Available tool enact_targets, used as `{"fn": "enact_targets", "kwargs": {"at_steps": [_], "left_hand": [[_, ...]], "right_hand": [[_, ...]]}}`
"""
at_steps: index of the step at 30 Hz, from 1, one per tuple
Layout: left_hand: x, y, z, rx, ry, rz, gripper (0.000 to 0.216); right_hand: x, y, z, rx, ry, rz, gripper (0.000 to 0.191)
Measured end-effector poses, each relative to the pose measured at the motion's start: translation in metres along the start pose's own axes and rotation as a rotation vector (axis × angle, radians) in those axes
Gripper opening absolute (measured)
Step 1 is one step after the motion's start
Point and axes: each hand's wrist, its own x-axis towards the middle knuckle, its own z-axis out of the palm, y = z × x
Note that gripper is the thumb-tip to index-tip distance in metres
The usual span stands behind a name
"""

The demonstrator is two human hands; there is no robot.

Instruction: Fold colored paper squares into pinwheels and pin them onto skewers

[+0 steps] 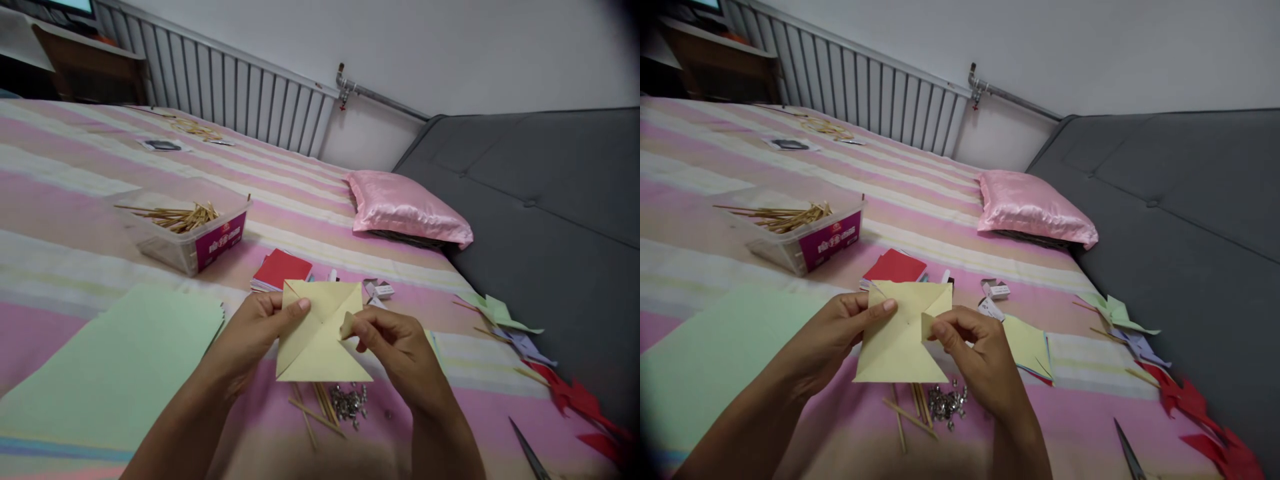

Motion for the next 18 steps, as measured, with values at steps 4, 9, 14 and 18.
{"fn": "enact_targets", "kwargs": {"at_steps": [4,9,14,18], "left_hand": [[-0.001,0.0,0.005,-0.022,0.026,0.017,0.024],[-0.002,-0.001,0.012,-0.036,0.064,0.031,0.025],[0.0,-0.004,0.014,0.014,0.092,0.053,0.028],[0.003,-0.006,0.014,0.083,0.131,0.097,0.032]], "right_hand": [[0.0,0.004,0.006,0.216,0.069,0.114,0.017],[-0.001,0.004,0.01,0.309,0.11,0.172,0.013],[0.0,-0.001,0.011,0.234,0.118,0.206,0.013],[0.001,0.0,0.011,0.159,0.096,0.234,0.015]]}}
